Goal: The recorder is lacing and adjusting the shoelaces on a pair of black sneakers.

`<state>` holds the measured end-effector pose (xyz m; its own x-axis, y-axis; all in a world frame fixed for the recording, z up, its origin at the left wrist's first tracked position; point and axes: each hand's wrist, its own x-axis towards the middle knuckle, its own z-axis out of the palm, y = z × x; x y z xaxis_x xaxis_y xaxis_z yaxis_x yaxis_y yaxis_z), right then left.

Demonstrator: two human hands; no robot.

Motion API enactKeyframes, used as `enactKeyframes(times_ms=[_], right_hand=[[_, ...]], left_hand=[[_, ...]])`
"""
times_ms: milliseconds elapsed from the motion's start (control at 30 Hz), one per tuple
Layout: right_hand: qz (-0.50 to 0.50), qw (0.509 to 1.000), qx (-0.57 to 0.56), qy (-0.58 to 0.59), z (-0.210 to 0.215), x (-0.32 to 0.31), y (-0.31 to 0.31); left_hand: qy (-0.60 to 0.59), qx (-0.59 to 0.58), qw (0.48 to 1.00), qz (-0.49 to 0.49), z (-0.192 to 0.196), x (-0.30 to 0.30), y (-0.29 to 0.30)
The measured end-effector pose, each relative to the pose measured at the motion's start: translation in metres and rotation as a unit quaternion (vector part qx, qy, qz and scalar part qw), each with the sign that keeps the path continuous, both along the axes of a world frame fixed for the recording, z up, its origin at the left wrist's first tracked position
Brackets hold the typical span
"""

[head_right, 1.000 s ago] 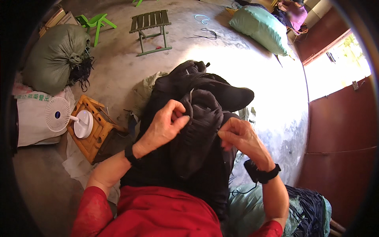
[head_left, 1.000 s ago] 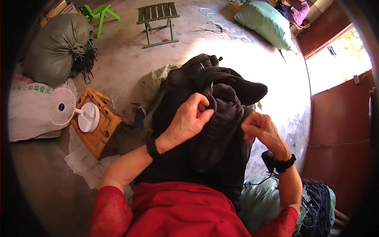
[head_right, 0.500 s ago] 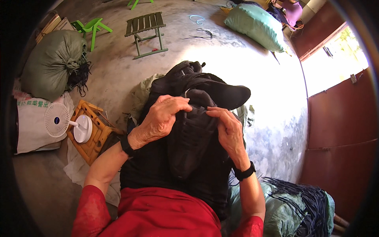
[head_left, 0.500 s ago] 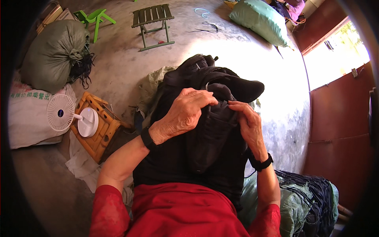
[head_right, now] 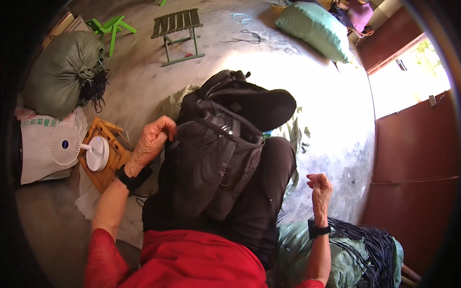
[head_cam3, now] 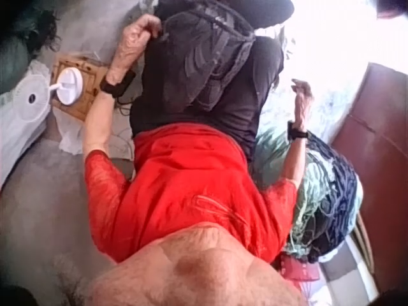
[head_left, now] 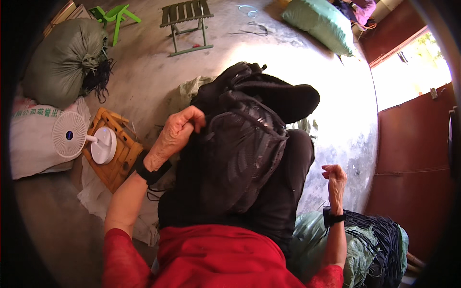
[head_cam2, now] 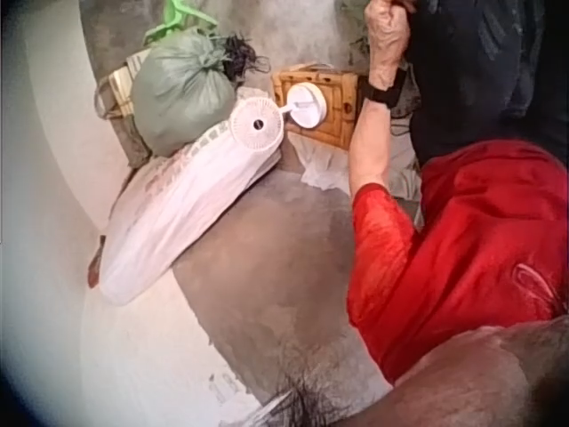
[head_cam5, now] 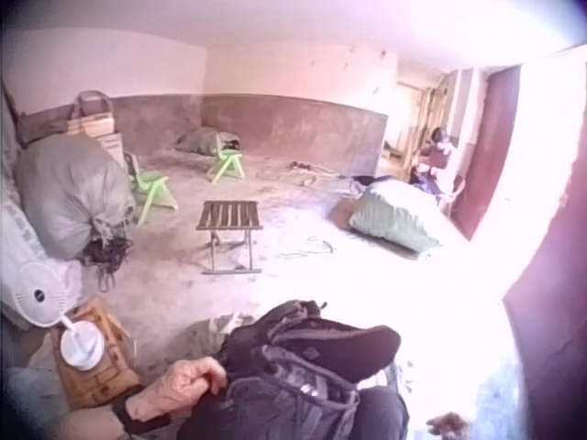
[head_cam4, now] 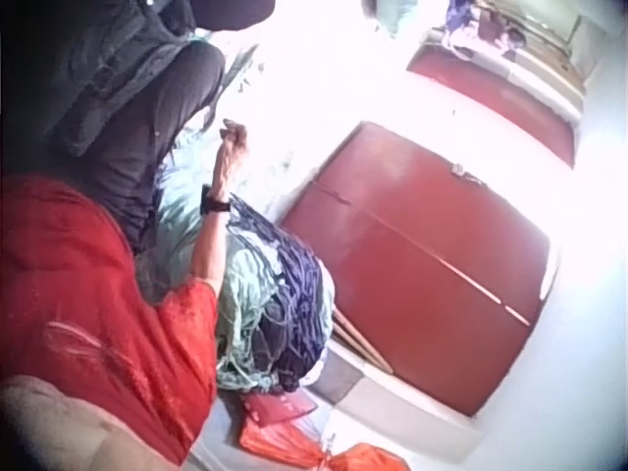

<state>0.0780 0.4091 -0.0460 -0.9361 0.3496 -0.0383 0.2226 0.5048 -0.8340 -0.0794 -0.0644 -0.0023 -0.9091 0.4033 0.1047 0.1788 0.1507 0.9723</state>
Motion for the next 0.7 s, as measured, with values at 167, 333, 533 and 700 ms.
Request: enactKeyframes(times_ms=[167,333,533,700], right_hand=[[0.03,0.994,0.078,0.074,-0.001,0.005,-0.054],[-0.061,0.96,0.116,0.248,0.067,-0.012,-0.121],[0.091,0.981,0.037,0.167,0.065,-0.013,-0.173],[0.134,0.945,0.247,0.165,0.057,0.0,-0.192]], left_hand=[[0.021,0.031,0.998,-0.056,0.025,0.002,0.045],[0.069,0.034,0.995,-0.071,0.044,0.022,0.072],[0.343,-0.187,0.92,-0.007,0.043,0.03,0.087],[0.426,-0.339,0.838,-0.031,0.062,0.026,0.087]])
